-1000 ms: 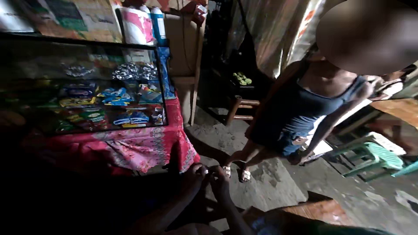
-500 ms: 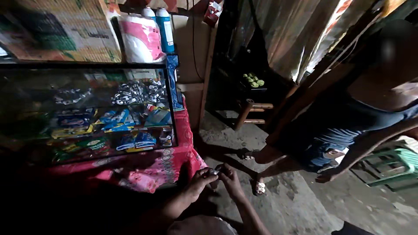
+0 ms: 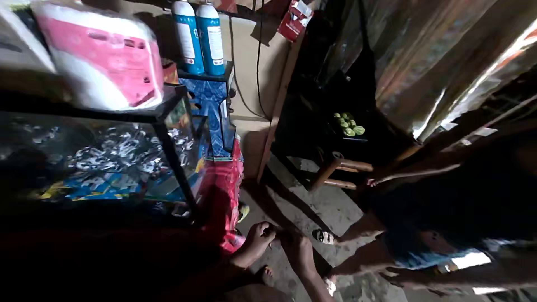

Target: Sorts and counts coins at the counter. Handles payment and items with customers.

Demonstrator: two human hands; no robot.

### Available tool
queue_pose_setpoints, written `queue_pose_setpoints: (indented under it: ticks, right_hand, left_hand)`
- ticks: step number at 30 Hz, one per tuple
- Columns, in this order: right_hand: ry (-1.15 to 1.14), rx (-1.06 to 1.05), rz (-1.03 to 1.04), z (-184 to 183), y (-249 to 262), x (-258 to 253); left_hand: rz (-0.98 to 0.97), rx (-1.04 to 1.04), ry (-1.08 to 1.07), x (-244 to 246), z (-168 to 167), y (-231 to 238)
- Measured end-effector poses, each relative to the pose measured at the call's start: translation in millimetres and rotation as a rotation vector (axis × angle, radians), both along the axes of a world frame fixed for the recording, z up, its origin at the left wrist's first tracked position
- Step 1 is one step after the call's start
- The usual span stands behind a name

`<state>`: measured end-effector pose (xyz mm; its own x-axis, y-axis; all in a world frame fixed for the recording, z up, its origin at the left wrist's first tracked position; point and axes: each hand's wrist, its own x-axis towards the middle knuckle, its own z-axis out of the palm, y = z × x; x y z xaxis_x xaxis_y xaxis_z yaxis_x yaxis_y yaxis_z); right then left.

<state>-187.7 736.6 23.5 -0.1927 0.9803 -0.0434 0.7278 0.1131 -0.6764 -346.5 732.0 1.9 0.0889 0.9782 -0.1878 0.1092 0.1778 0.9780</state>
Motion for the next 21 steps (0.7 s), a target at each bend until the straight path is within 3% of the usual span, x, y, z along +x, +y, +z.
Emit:
queue_pose_setpoints:
  ticks: [4, 7, 10, 11, 14, 16, 20, 21]
  right_hand:
    - [0.155, 0.122, 0.083, -15.0, 56.1, 25.5]
    - [0.356, 0.078, 0.173, -20.7, 99.6, 31.2]
    - [0.473, 0.044, 0.277, 1.8, 133.3, 20.8]
    - [0.530, 0.036, 0.310, 7.6, 145.3, 14.5]
    - [0.734, -0.074, 0.367, 17.8, 177.3, -8.2]
    - [0.869, -0.187, 0.375, 19.3, 196.2, -23.0]
    - [0.981, -0.359, 0.468, 20.8, 226.0, -50.4]
    - [0.968, -0.358, 0.531, 20.4, 235.6, -54.7]
  left_hand:
    - [0.157, -0.031, -0.227, 29.4, -3.1, 49.2]
    - [0.101, 0.256, -0.045, 34.0, -9.7, 72.8]
    - [0.192, 0.659, 0.252, 27.3, -17.9, 92.3]
    - [0.196, 0.700, 0.353, 19.9, -15.2, 97.6]
    - [0.302, 0.724, 0.568, 2.0, -5.3, 114.7]
    - [0.304, 0.669, 0.597, -12.5, 4.4, 124.7]
    - [0.260, 0.465, 0.613, -45.3, 35.5, 134.0]
    - [0.225, 0.297, 0.609, -51.2, 59.0, 134.5]
